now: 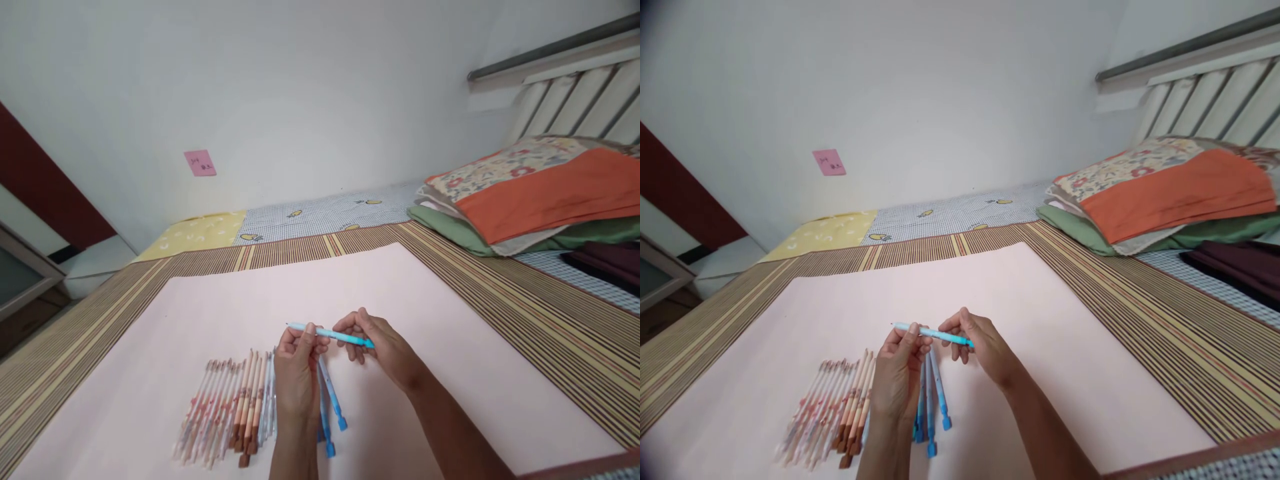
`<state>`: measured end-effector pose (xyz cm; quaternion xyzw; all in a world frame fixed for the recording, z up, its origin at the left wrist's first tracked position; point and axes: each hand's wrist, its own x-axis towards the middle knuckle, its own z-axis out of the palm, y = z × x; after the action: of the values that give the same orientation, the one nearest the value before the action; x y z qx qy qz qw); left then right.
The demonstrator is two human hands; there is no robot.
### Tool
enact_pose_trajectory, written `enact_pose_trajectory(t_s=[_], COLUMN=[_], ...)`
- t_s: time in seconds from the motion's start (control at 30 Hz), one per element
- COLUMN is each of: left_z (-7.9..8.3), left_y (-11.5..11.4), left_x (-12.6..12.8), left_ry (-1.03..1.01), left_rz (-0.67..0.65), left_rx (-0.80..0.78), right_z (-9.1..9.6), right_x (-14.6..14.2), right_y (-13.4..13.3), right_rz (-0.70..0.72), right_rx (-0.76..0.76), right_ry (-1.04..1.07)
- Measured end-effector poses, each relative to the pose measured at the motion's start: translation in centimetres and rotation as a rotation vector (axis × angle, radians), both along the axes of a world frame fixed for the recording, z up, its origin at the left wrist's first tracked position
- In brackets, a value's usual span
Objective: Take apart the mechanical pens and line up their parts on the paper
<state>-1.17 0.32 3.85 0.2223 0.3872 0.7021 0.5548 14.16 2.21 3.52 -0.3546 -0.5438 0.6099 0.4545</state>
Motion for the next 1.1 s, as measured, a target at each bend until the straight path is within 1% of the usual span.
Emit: enact_pose_trajectory(t_s=[0.1, 0.17, 0.27, 0.33, 0.37, 0.4, 0.43, 0.5, 0.57, 0.6, 0.67, 0.77, 0.9, 0.97, 1.0, 1.07, 1.1], left_z=[-0.1, -0.2, -0.5, -0.5, -0.5, -0.4, -0.3, -0.1, 0.2, 0.4, 0.5, 0.6, 0.3, 0.1, 0.0, -0.2, -0.3], left_y=[0.0, 0.0, -0.1, 0.0, 0.1, 0.2, 0.3, 0.4, 0.4, 0.4, 0.2, 0.1, 0.2, 0.3, 0.3, 0.3, 0.3], left_x=[-0.1, 0.1, 0.4, 0.0, -0.5, -1.3, -2.2, -4.5, -6.6, -7.3, -8.1, -8.0, -7.6, -7.8, -7.9, -8.1, -8.1], left_ry=[0.007, 0.015, 0.046, 0.079, 0.094, 0.104, 0.108, 0.029, -0.050, -0.073, -0.099, -0.120, -0.133, -0.141, -0.148, -0.163, -0.171], left_rz=[0.004, -0.006, -0.093, -0.132, -0.109, -0.043, 0.062, 0.259, 0.378, 0.408, 0.437, 0.414, 0.360, 0.351, 0.350, 0.346, 0.343], left_rx=[-0.004, -0.008, -0.005, -0.017, -0.033, -0.052, -0.071, -0.081, -0.091, -0.090, -0.085, -0.081, -0.066, -0.055, -0.049, -0.042, -0.042], right_z=[0.2, 0.6, 1.2, 1.3, 1.2, 1.0, 0.7, -0.3, -1.5, -2.1, -3.2, -4.4, -5.0, -4.9, -4.8, -4.5, -4.3], right_x=[0.4, 0.6, 1.0, 1.4, 1.6, 1.8, 1.9, 2.1, 1.9, 1.6, 0.8, -0.8, -2.4, -2.2, -1.7, -0.3, 0.5], right_y=[-0.1, -0.2, -0.5, -0.7, -0.8, -1.0, -1.1, -1.5, -2.0, -2.4, -3.3, -4.7, -5.7, -5.0, -4.2, -1.5, 0.2], right_rz=[0.007, 0.029, 0.087, 0.084, 0.058, 0.019, -0.030, -0.127, -0.177, -0.183, -0.166, -0.153, -0.131, -0.112, -0.111, -0.144, -0.188], right_rx=[0.019, 0.042, 0.075, 0.085, 0.081, 0.070, 0.062, 0.058, 0.047, 0.033, 0.003, -0.002, 0.000, 0.044, 0.082, 0.178, 0.225], right_ry=[-0.024, -0.094, -0.244, -0.330, -0.375, -0.425, -0.484, -0.622, -0.759, -0.815, -0.893, -0.960, -0.934, -0.883, -0.861, -0.853, -0.865])
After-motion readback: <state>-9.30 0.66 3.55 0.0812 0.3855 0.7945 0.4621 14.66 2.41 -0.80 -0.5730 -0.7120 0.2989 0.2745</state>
